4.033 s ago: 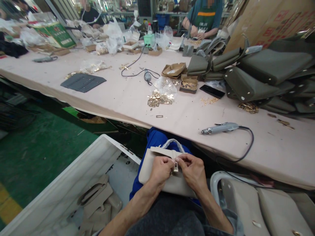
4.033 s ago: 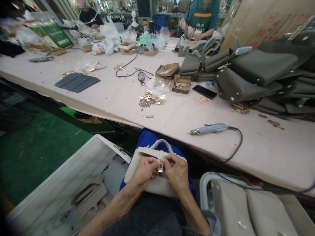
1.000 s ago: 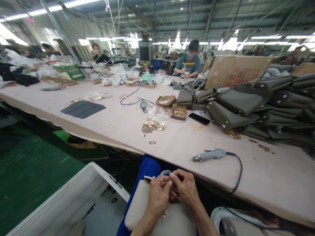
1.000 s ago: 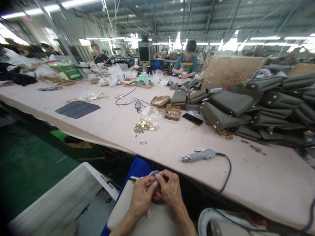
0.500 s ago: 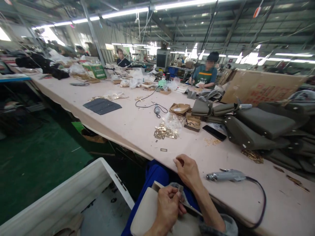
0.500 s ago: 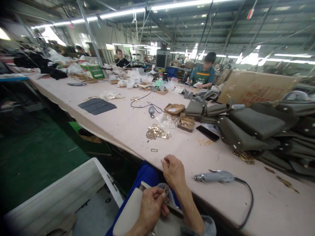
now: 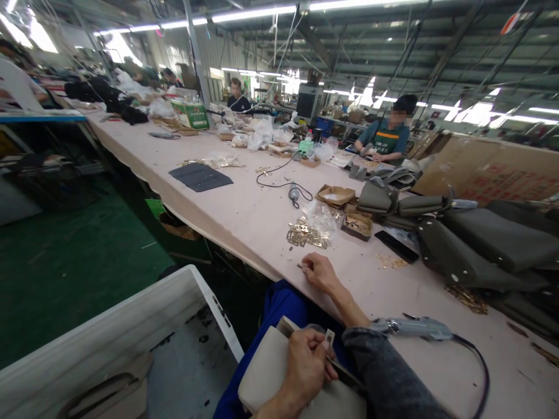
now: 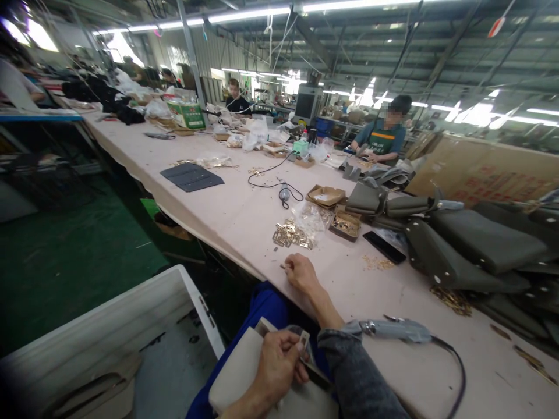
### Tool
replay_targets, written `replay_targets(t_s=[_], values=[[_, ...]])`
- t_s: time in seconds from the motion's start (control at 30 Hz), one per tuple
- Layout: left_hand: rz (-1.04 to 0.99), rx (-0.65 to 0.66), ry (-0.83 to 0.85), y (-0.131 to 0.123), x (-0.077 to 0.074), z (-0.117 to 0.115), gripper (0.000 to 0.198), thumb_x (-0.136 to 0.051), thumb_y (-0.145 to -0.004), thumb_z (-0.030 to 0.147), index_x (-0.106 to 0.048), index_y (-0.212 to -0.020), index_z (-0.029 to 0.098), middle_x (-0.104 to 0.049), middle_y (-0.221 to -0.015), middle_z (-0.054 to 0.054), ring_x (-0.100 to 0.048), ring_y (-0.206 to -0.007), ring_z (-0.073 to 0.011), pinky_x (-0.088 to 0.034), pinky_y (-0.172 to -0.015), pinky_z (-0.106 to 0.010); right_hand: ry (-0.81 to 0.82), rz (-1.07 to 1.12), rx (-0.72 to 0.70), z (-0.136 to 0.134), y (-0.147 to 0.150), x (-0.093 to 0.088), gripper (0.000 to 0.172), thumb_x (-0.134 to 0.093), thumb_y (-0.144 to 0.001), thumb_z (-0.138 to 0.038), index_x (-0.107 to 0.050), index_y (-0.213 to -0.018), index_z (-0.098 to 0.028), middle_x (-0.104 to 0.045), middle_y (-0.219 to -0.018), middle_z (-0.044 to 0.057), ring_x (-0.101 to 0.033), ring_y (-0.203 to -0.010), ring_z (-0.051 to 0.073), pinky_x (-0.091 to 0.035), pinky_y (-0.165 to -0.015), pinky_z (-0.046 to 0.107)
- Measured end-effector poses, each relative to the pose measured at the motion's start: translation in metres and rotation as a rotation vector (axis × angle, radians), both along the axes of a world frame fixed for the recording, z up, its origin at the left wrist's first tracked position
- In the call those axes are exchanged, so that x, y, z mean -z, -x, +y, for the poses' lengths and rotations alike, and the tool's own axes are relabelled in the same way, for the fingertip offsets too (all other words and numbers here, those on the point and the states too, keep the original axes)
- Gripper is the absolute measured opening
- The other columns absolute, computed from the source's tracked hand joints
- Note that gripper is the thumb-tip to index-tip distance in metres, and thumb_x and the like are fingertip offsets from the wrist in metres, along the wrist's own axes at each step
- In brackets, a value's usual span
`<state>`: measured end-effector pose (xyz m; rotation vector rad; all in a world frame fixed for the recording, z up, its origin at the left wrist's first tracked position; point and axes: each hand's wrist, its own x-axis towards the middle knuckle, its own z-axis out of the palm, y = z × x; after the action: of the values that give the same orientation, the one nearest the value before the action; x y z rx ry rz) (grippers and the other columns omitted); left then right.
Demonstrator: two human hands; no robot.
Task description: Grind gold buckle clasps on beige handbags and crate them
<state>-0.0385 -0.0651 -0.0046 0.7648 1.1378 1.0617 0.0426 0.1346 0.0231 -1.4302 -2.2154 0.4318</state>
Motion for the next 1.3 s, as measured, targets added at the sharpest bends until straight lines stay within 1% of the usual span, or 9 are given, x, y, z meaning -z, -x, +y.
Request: replay_targets(t_s=[0.2,0.37,0.5,0.57,0.67,0.8,1.0,1.17,1.3], values=[[-0.028,0.002,0.006,0.002,0.000,0.000,0.045,-0.071,-0.080,0.055,-0.065,-0.074,0.011,-0.070,-0.060,-0.008,-0.063,-0.038,-0.0143,-0.041,-0.034,-0.018,0.032,-0.002,-0.027,-0.016,0.002,-0.005,0.003,-0.072,-0.080,-0.022,-0.074,-0.082,-0.021,-0.065,-0.084,0.004,-0.058,-0.075,0.016,-0.042,-0.074,0.027],[-0.023,0.013,-0.011,0.004,-0.001,0.000,0.045,-0.072,-0.079,0.054,-0.066,-0.075,0.010,-0.069,-0.058,-0.008,-0.064,-0.040,-0.0151,-0.044,-0.035,-0.019,0.083,0.022,0.002,-0.012,0.009,-0.008,0.018,-0.071,-0.077,-0.015,-0.074,-0.094,-0.020,-0.069,-0.085,0.004,-0.060,-0.078,0.017,-0.042,-0.077,0.028],[-0.036,0.034,-0.017,0.004,0.000,0.001,0.043,-0.073,-0.080,0.052,-0.069,-0.078,0.009,-0.071,-0.061,-0.009,-0.066,-0.043,-0.0157,-0.049,-0.038,-0.020,0.138,0.047,-0.024,-0.008,0.012,-0.013,0.006,-0.072,-0.073,-0.014,-0.072,-0.075,-0.020,-0.068,-0.073,0.002,-0.058,-0.071,0.016,-0.042,-0.070,0.027],[-0.055,0.038,-0.013,0.005,0.002,0.001,0.044,-0.074,-0.080,0.052,-0.070,-0.078,0.009,-0.072,-0.062,-0.010,-0.067,-0.044,-0.0166,-0.050,-0.039,-0.020,0.131,0.086,-0.016,-0.014,0.009,-0.018,0.003,-0.071,-0.076,-0.017,-0.072,-0.075,-0.020,-0.068,-0.075,0.003,-0.059,-0.072,0.016,-0.043,-0.070,0.027],[-0.075,0.033,-0.008,0.005,0.004,0.001,0.044,-0.074,-0.079,0.052,-0.071,-0.079,0.008,-0.071,-0.062,-0.009,-0.069,-0.046,-0.0173,-0.052,-0.041,-0.020,0.108,0.198,0.031,-0.039,-0.006,-0.028,0.013,-0.064,-0.085,-0.025,-0.074,-0.089,-0.019,-0.069,-0.080,0.004,-0.059,-0.072,0.016,-0.046,-0.070,0.027],[-0.097,0.041,0.008,0.006,0.001,0.002,0.045,-0.075,-0.078,0.051,-0.073,-0.084,0.007,-0.074,-0.070,-0.011,-0.070,-0.049,-0.0171,-0.055,-0.043,-0.020,0.197,0.613,0.118,-0.094,-0.039,-0.037,0.034,-0.068,-0.086,-0.036,-0.071,-0.114,-0.018,-0.068,-0.078,0.002,-0.059,-0.063,0.015,-0.050,-0.061,0.027],[-0.068,0.118,-0.024,0.006,-0.004,0.006,0.038,-0.070,-0.084,0.044,-0.075,-0.091,0.007,-0.076,-0.081,-0.013,-0.074,-0.057,-0.0176,-0.059,-0.051,-0.021,0.264,0.765,0.315,-0.169,-0.067,-0.021,0.027,-0.075,-0.085,-0.042,-0.075,-0.097,-0.018,-0.067,-0.071,0.003,-0.057,-0.058,0.015,-0.048,-0.055,0.027],[-0.088,0.186,-0.058,0.006,-0.005,0.007,0.032,-0.065,-0.088,0.037,-0.077,-0.100,0.011,-0.077,-0.087,-0.011,-0.075,-0.063,-0.0172,-0.061,-0.058,-0.022,0.296,0.801,0.315,-0.188,-0.064,-0.003,0.022,-0.075,-0.086,-0.041,-0.076,-0.091,-0.019,-0.066,-0.071,0.003,-0.059,-0.059,0.016,-0.049,-0.056,0.028],[-0.090,0.205,-0.059,0.007,-0.004,0.007,0.026,-0.063,-0.089,0.034,-0.077,-0.095,0.013,-0.076,-0.084,-0.008,-0.074,-0.062,-0.0171,-0.062,-0.061,-0.025,0.301,0.788,0.338,-0.189,-0.058,0.005,0.022,-0.074,-0.086,-0.041,-0.076,-0.091,-0.020,-0.067,-0.075,0.004,-0.061,-0.060,0.017,-0.051,-0.057,0.029]])
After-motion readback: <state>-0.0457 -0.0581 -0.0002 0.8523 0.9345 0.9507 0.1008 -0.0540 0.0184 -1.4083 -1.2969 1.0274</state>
